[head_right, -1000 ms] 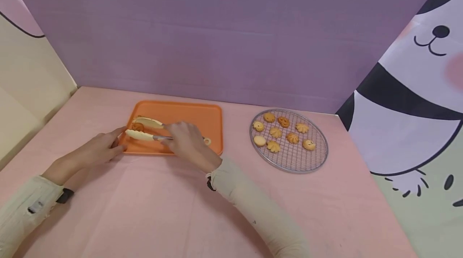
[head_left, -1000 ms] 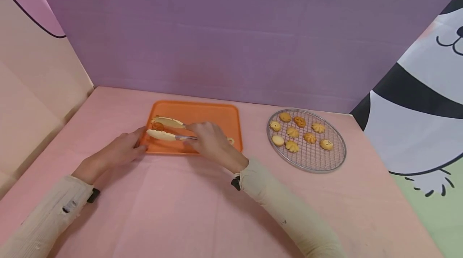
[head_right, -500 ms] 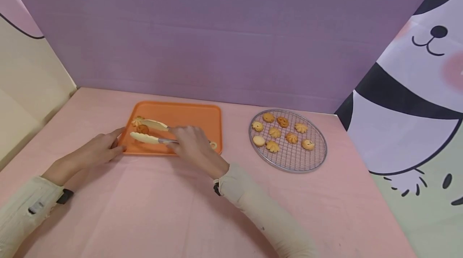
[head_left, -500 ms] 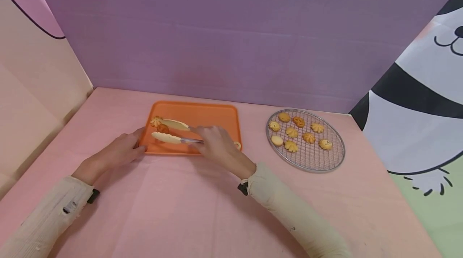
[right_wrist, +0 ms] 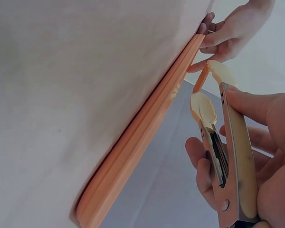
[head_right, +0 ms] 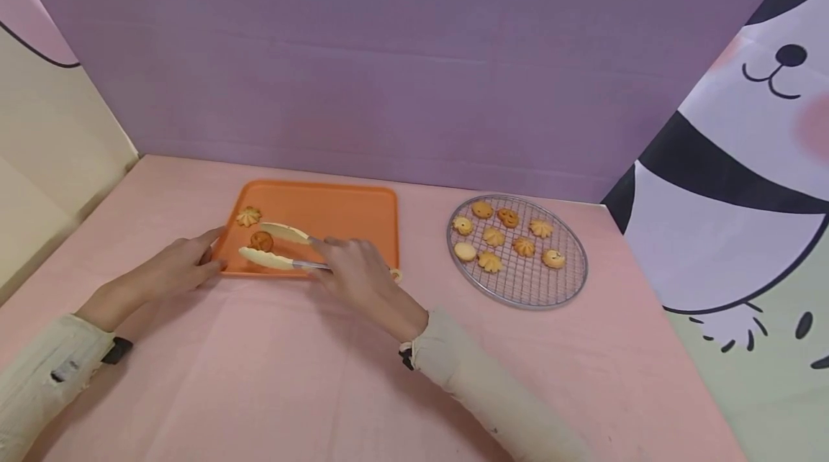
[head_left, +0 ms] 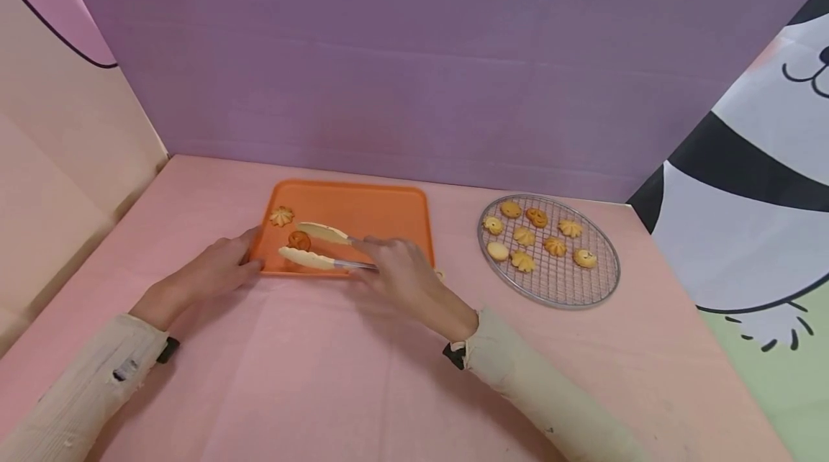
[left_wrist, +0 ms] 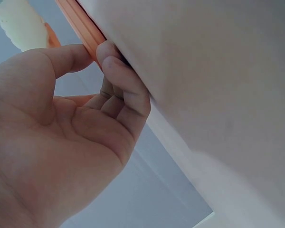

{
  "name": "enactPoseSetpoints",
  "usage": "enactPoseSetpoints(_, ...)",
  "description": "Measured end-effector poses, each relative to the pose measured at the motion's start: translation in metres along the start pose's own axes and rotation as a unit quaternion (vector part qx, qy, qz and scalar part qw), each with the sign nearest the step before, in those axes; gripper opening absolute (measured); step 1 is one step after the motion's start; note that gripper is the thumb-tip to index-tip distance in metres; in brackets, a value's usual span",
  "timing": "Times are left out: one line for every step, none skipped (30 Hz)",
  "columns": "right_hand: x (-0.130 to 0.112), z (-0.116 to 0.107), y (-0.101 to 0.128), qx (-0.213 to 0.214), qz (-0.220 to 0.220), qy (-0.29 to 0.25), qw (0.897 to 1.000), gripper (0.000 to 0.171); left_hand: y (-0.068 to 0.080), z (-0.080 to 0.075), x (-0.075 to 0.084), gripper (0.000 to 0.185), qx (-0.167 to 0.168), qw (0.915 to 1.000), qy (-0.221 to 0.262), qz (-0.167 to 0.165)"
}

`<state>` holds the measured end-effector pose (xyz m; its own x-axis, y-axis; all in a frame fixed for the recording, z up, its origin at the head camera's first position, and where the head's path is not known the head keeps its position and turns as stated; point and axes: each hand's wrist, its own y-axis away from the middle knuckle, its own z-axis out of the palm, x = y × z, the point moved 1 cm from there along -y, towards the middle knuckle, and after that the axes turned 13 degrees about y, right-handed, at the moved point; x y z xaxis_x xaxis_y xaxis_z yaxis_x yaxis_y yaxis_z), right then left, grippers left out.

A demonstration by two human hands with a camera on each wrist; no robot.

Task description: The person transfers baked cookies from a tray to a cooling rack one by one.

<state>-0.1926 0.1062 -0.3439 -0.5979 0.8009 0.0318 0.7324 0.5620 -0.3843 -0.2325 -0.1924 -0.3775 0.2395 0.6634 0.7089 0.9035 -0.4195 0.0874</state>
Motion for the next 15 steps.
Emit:
enactPoseSetpoints(0.000, -0.001, 0.002, 0.000, -0.001, -0.001, 1.000, 0.044, 0.000, 0.000, 0.000, 0.070, 0.002, 1.0000, 0.000, 0.002)
enactPoseSetpoints(0.000, -0.003, 0.004, 0.003, -0.002, -0.003, 1.000, 0.044, 0.000, 0.000, 0.000, 0.070, 0.003, 1.0000, 0.001, 0.002)
enactPoseSetpoints(0.001, -0.004, 0.006, 0.006, -0.002, -0.005, 1.000, 0.044, 0.000, 0.001, 0.000, 0.070, 0.004, 1.0000, 0.000, 0.002)
enactPoseSetpoints(0.001, -0.005, 0.008, 0.010, -0.003, -0.006, 1.000, 0.045, -0.001, 0.001, 0.000, 0.070, 0.005, 1.0000, 0.000, 0.004)
enactPoseSetpoints(0.002, -0.006, 0.010, 0.015, -0.003, -0.005, 1.000, 0.045, -0.001, 0.001, -0.001, 0.070, 0.007, 1.0000, -0.001, 0.006)
enactPoseSetpoints(0.003, -0.007, 0.012, 0.021, -0.003, -0.003, 1.000, 0.045, -0.001, 0.001, 0.000, 0.070, 0.009, 0.9999, -0.001, 0.009)
enactPoseSetpoints(0.003, -0.008, 0.015, 0.027, -0.003, 0.002, 1.000, 0.045, -0.001, 0.001, -0.001, 0.070, 0.011, 0.9999, -0.004, 0.010)
enactPoseSetpoints(0.004, -0.008, 0.017, 0.033, -0.002, 0.006, 0.999, 0.045, -0.001, 0.001, -0.001, 0.070, 0.009, 0.9999, -0.003, 0.010)
enactPoseSetpoints(0.005, -0.009, 0.020, 0.039, -0.002, 0.010, 0.999, 0.045, -0.002, 0.001, -0.001, 0.069, 0.010, 0.9999, -0.004, 0.011)
enactPoseSetpoints(0.005, -0.010, 0.023, 0.044, -0.002, 0.012, 0.999, 0.045, -0.001, 0.001, -0.001, 0.069, 0.010, 0.9999, -0.004, 0.012)
enactPoseSetpoints(0.006, -0.010, 0.026, 0.049, -0.003, 0.014, 0.999, 0.045, -0.001, 0.001, -0.001, 0.070, 0.009, 0.9999, -0.005, 0.010)
enactPoseSetpoints(0.006, -0.010, 0.029, 0.055, -0.004, 0.017, 0.998, 0.045, -0.001, 0.001, -0.001, 0.070, 0.009, 0.9999, -0.008, 0.009)
enactPoseSetpoints(0.007, -0.011, 0.032, 0.060, -0.006, 0.020, 0.998, 0.045, -0.002, 0.001, -0.002, 0.070, 0.008, 0.9999, -0.010, 0.008)
enactPoseSetpoints(0.007, -0.011, 0.035, 0.065, -0.007, 0.023, 0.998, 0.046, -0.002, 0.001, -0.002, 0.069, 0.010, 0.9998, -0.011, 0.011)
enactPoseSetpoints(0.007, -0.011, 0.037, 0.069, -0.010, 0.023, 0.997, 0.046, -0.002, 0.001, -0.002, 0.069, 0.012, 0.9998, -0.013, 0.013)
